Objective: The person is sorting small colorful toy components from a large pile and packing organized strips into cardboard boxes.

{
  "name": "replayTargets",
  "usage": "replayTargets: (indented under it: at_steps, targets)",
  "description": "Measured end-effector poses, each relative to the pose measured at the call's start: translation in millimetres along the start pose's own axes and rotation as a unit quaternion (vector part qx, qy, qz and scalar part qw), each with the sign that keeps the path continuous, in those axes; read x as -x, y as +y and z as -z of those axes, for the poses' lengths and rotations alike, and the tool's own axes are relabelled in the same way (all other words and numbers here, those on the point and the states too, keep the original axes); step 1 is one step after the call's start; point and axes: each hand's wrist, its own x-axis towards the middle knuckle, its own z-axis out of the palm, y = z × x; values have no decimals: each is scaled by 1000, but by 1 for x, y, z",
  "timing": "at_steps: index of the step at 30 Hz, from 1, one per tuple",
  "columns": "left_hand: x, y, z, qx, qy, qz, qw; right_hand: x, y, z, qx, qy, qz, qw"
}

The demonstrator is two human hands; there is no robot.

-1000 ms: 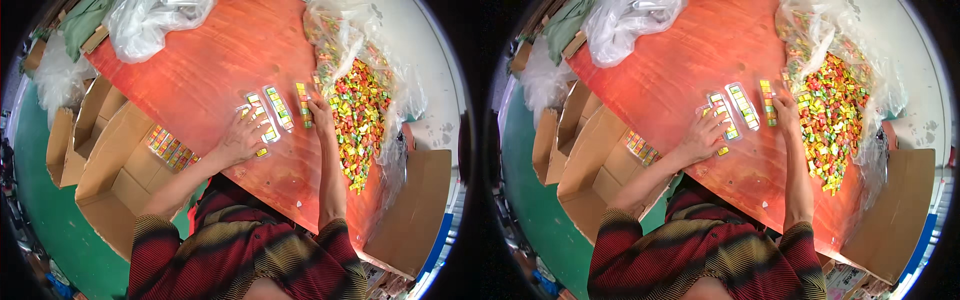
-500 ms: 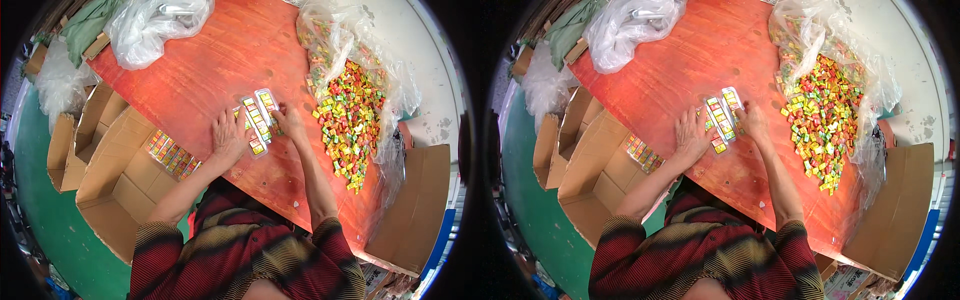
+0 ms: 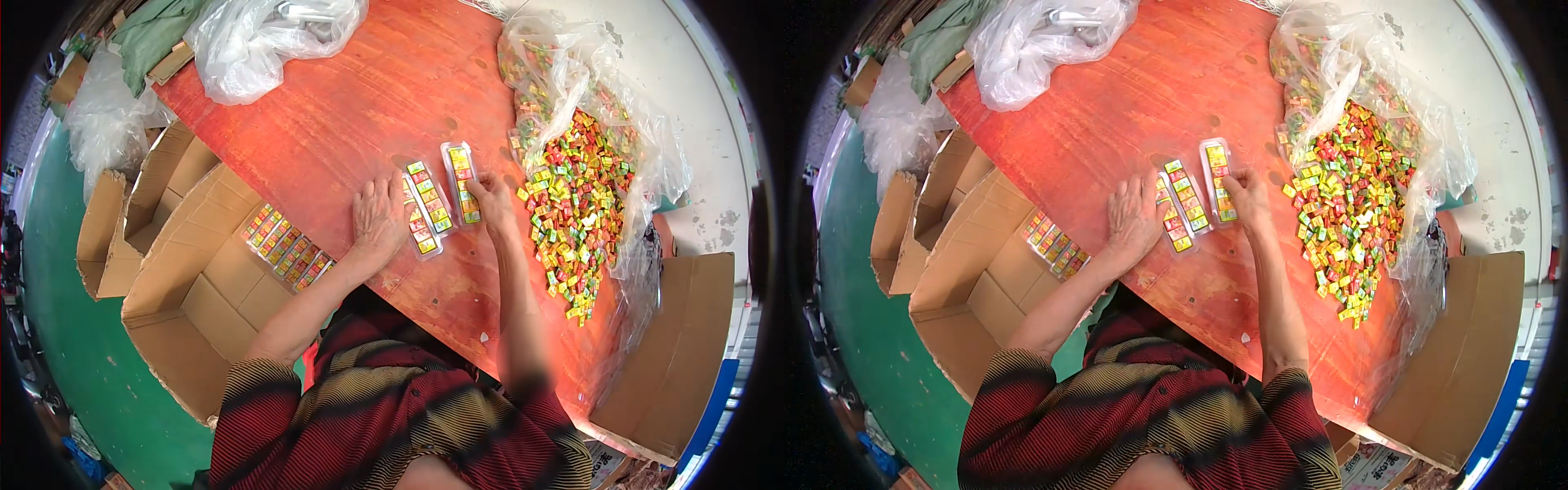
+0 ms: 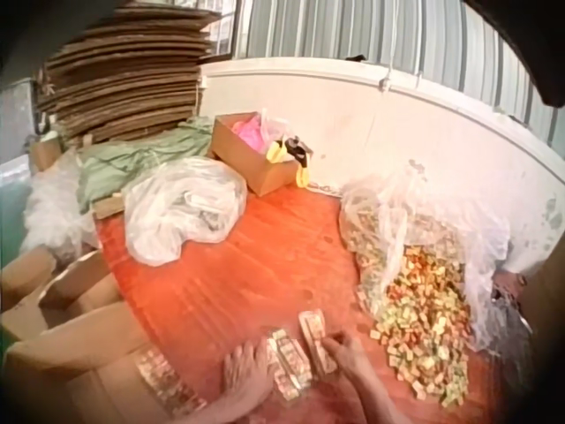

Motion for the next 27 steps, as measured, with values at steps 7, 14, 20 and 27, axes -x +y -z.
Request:
replayTargets:
  at_steps: [7, 14, 20, 27]
  targets:
    - [0, 2, 1, -36, 13, 10, 999, 12, -2, -32, 65, -70, 16, 995]
    - [2, 1, 0, -49, 20, -1, 999, 13, -2, -32, 156, -21, 36, 987]
    - [-1, 2, -9, -35, -1, 12, 999, 16, 8, -31, 121, 41, 57, 990]
    - [-17, 26, -6, -61, -13, -13, 998, 22, 4, -28, 243, 47, 88, 965]
